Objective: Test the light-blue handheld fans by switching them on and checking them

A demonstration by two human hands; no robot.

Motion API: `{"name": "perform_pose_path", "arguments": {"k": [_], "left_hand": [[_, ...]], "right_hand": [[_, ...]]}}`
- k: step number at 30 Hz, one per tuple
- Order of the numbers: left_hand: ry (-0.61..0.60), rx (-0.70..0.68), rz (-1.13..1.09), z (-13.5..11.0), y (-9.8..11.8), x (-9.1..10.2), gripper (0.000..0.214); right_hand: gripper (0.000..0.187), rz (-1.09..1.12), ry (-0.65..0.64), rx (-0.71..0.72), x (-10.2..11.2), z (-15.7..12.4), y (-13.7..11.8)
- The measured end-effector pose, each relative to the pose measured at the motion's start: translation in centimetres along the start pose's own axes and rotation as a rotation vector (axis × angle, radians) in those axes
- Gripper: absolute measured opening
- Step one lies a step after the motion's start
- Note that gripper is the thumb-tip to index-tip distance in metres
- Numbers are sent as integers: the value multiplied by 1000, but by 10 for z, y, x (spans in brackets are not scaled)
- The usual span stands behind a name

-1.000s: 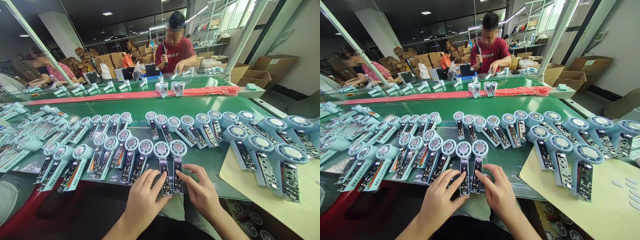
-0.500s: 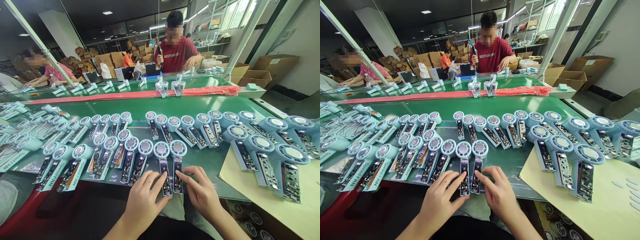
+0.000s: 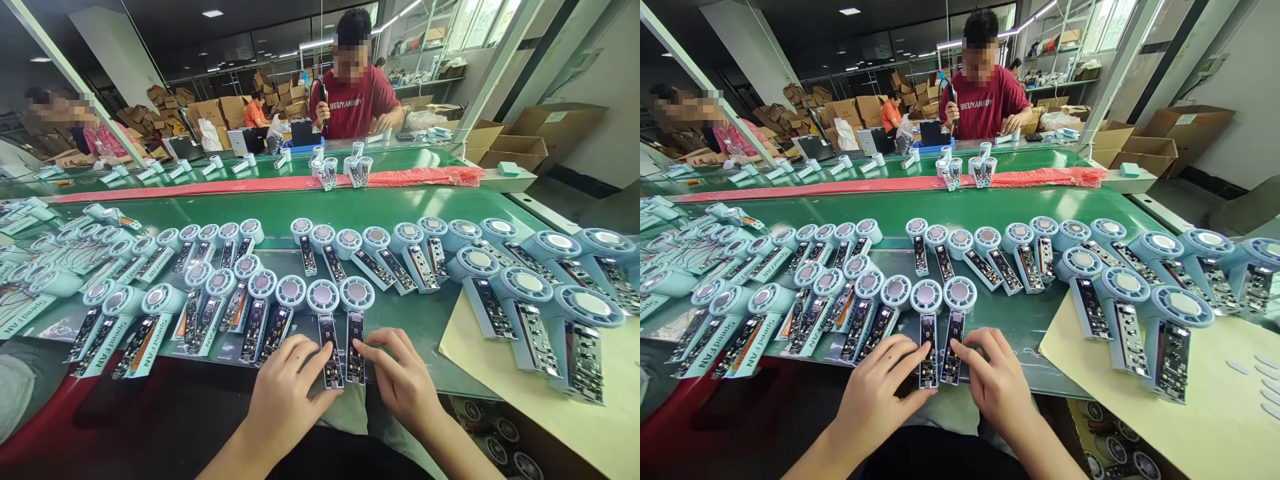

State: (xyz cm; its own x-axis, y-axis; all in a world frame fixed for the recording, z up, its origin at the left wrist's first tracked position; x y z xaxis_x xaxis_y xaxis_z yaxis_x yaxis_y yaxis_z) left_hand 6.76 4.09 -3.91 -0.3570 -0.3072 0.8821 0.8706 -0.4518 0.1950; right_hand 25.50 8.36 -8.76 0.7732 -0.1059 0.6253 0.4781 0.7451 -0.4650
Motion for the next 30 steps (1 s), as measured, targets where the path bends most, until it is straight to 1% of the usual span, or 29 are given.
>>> {"name": "perform_pose_path", "arguments": {"k": [5,9,15,18,22,30], "left_hand": [[5,6,-2,0,0,0,44],[-10,6,17,-3,1,0,44],[44,-8,34,-7,2,0,41],[25,-4,37,-5,2,0,41],[-9,4,40,-3,2,0,41],[-25,8,31,-3,1,0,40]], "right_hand": [[38,-27,-8,15,1,3,-2],[37,-6,-23,6,1,3,-1],[43,15,-17,-2,1,-2,0],[44,23,-9,-6,1,-1,0],[39,9,16,16,1,2,-1],[37,-13,-14,15,0,3,-1]]}}
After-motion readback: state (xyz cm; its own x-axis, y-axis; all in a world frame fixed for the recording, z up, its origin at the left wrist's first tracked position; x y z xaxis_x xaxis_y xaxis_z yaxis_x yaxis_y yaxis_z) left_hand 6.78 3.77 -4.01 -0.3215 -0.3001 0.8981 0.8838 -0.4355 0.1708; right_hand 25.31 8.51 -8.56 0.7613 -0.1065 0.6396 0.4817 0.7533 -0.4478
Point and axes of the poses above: each hand's wrist, its own z-axis towards the middle knuckle, its own x-axis out of the back of the hand, y = z × x, the point moved 2 cm from there along z, towards the middle knuckle
